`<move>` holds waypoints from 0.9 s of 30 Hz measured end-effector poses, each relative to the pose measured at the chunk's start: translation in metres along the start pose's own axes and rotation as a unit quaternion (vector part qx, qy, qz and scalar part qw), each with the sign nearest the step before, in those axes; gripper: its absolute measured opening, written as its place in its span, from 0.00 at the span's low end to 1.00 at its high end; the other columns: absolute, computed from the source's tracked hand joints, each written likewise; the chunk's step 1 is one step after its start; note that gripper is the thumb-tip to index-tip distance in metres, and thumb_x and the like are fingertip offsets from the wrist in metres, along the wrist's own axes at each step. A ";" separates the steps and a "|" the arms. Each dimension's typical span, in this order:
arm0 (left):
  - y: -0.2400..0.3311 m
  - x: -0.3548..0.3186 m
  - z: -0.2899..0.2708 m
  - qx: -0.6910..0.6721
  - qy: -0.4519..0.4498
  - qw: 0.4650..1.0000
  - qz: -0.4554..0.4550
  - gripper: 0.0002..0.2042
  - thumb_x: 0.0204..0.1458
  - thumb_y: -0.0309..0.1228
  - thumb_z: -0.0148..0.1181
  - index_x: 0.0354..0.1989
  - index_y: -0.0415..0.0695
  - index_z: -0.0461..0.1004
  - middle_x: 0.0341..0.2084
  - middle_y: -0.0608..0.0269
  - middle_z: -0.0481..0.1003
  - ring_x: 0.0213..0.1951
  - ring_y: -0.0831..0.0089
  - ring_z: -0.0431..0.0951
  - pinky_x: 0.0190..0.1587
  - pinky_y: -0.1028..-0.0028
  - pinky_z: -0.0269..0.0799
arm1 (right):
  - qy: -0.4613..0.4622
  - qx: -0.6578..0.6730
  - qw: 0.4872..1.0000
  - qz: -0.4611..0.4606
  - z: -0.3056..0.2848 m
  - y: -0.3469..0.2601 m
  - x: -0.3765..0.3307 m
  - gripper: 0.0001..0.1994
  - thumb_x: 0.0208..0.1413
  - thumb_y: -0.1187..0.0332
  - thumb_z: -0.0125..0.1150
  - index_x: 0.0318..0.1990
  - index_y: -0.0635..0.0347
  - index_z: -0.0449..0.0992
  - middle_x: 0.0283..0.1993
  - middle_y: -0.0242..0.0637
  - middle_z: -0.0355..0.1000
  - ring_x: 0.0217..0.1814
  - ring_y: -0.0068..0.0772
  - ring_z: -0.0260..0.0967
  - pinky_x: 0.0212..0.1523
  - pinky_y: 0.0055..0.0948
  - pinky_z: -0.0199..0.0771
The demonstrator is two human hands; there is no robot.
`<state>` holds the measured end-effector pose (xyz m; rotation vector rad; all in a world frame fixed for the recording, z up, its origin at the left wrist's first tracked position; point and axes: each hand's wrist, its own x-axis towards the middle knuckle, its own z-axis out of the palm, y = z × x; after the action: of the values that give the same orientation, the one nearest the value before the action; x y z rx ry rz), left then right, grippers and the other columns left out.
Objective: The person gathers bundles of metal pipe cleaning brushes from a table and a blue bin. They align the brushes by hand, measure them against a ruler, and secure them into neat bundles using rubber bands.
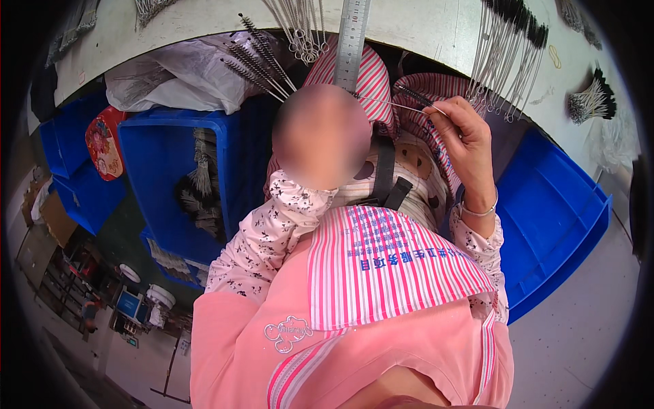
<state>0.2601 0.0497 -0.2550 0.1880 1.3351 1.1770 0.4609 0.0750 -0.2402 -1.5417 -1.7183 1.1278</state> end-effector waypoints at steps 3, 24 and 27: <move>0.000 0.000 0.000 0.002 0.004 1.000 -0.001 0.13 0.53 0.38 0.57 0.25 0.40 0.69 0.12 0.70 0.66 0.08 0.88 0.50 0.11 0.81 0.42 | 0.003 0.002 1.000 0.004 0.000 0.000 0.000 0.05 0.48 0.77 0.59 0.34 0.63 0.76 0.24 0.33 0.66 0.24 0.23 0.62 0.25 0.21 0.60; 0.002 0.000 0.005 -0.005 0.027 1.000 -0.015 0.14 0.53 0.39 0.57 0.22 0.42 0.68 0.11 0.71 0.64 0.08 0.88 0.50 0.11 0.81 0.42 | 0.001 -0.009 1.000 0.009 0.001 0.001 0.001 0.05 0.49 0.76 0.59 0.34 0.63 0.77 0.22 0.34 0.64 0.23 0.24 0.60 0.24 0.22 0.58; 0.001 0.000 0.004 -0.005 0.024 1.000 -0.016 0.15 0.53 0.39 0.57 0.21 0.42 0.68 0.10 0.71 0.63 0.08 0.87 0.50 0.11 0.81 0.41 | 0.002 -0.010 1.000 0.008 0.001 0.003 0.001 0.05 0.49 0.76 0.59 0.34 0.63 0.77 0.22 0.34 0.64 0.23 0.24 0.59 0.24 0.22 0.58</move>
<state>0.2626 0.0520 -0.2538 0.1308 1.3686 1.1672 0.4612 0.0754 -0.2435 -1.5714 -1.7224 1.1187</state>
